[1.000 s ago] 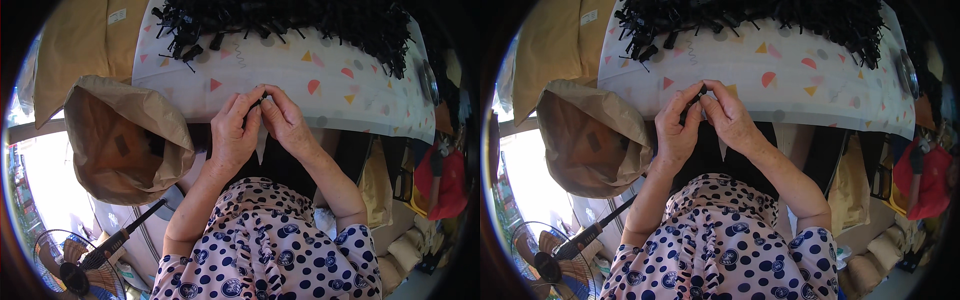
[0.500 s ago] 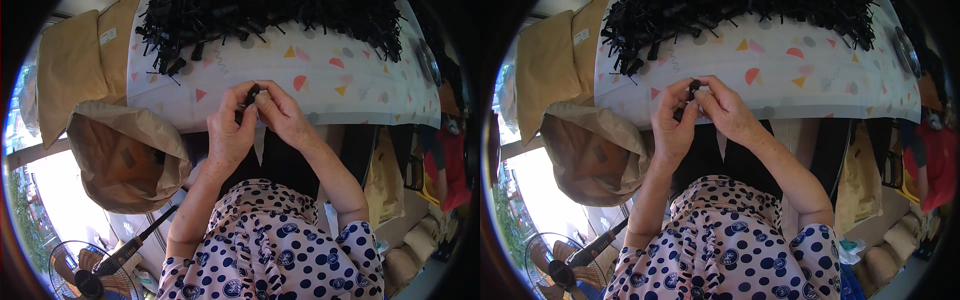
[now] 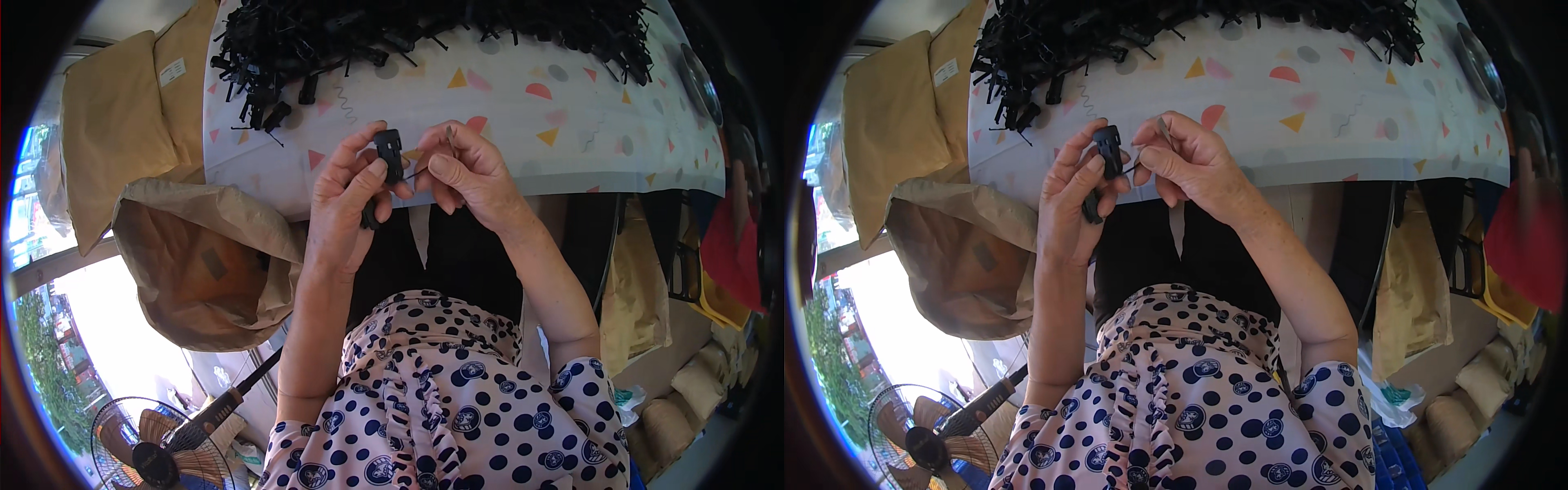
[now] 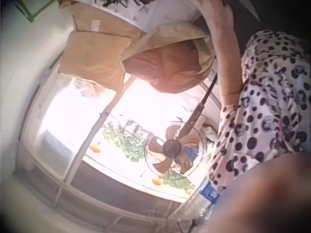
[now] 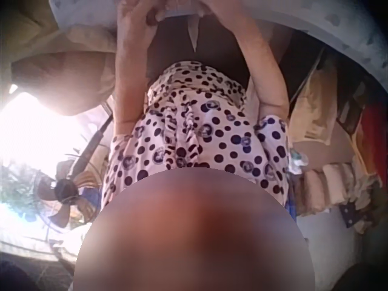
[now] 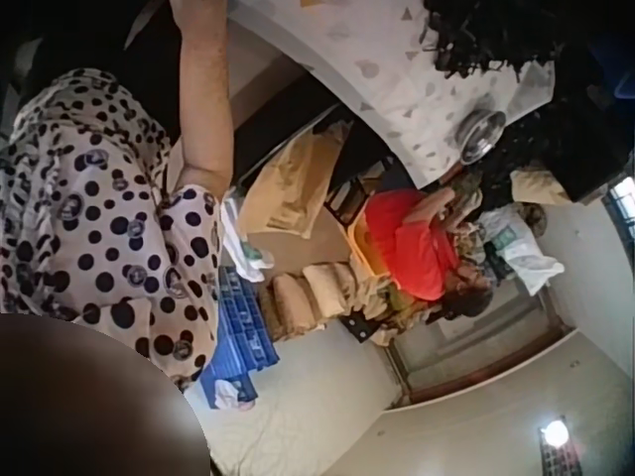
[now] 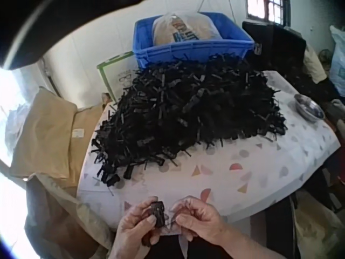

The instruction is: Sorting and packaging small black plastic parts from a table into a paper bag.

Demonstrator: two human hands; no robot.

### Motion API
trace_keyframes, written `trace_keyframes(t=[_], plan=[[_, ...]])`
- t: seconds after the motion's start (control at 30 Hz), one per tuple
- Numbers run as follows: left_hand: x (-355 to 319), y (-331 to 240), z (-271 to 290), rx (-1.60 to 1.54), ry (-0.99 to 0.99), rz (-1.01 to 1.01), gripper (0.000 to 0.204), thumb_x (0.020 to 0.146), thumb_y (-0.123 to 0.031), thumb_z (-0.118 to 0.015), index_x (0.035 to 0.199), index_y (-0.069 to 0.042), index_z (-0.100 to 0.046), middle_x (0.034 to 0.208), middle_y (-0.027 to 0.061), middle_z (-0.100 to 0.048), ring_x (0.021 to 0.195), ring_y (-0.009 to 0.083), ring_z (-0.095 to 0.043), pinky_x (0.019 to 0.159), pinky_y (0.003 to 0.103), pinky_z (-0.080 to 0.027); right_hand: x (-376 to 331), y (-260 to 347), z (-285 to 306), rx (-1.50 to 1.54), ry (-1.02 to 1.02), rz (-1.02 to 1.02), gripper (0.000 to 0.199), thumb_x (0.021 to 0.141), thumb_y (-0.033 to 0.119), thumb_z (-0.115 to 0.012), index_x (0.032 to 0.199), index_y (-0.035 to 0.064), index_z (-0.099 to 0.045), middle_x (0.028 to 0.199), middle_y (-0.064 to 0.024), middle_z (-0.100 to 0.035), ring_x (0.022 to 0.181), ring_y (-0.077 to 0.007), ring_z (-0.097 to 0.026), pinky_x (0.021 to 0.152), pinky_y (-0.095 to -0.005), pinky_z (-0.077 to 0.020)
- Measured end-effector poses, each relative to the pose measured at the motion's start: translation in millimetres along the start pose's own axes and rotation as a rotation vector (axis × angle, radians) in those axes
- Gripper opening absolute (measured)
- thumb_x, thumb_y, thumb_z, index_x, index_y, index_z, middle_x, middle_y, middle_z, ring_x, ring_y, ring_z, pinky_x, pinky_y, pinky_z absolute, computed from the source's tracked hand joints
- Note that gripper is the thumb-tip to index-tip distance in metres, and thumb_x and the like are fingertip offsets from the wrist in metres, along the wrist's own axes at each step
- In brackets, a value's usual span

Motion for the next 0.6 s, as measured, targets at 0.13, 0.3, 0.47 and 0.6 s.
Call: trace_keyframes(t=[0.13,0.3,0.47,0.6], plan=[[-8.7,11.8,-4.8,0.076,0.09,0.038,0.038,0.092,-0.006,-0.053,0.13,-0.003,-0.05,0.091,0.0058,-0.06,0.07,0.0107,-0.06,0.049,0.016,-0.04,6.3,-15.6,-3.0,0.074,0.027,-0.133,0.017,0.091,0.022,-0.063,0.094,0.0068,-0.056,0.063,0.0046,-0.052,0.048,-0.002,-0.041,0.041,-0.0166,-0.0311],[-18.8,9.3,6.1,0.228,0.103,0.035,0.042,0.09,-0.004,-0.055,0.131,-0.005,-0.049,0.091,0.0045,-0.06,0.07,0.0093,-0.059,0.052,0.017,-0.041,3.5,-33.1,-12.4,-0.024,0.039,-0.21,0.019,0.088,0.023,-0.067,0.086,0.0075,-0.056,0.064,0.0067,-0.048,0.051,-0.0007,-0.039,0.043,-0.0165,-0.0308],[-28.1,-3.9,19.9,0.731,0.137,-0.141,0.045,0.085,0.004,-0.055,0.128,-0.003,-0.046,0.089,0.0034,-0.06,0.066,0.0078,-0.057,0.055,0.02,-0.043,7.8,-42.9,-40.3,-0.207,0.05,-0.096,0.023,0.089,0.026,-0.066,0.081,0.0087,-0.054,0.064,0.0086,-0.045,0.052,0.0003,-0.035,0.045,-0.0159,-0.0262],[-32.0,-11.1,40.9,0.553,0.091,-0.226,0.042,0.088,0.006,-0.051,0.127,-0.006,-0.043,0.082,0.0028,-0.055,0.063,0.0077,-0.053,0.056,0.021,-0.043,7.6,-37.1,-62.0,-0.333,-0.005,-0.122,0.018,0.095,0.023,-0.056,0.088,0.0061,-0.055,0.066,0.0058,-0.046,0.055,-0.0016,-0.038,0.049,-0.0172,-0.0307]])
Point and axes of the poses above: each hand's wrist, its own x-axis towards the middle knuckle, its own z-axis out of the back of the hand, y = z × x, the point moved 10 cm from there along x, towards the middle knuckle
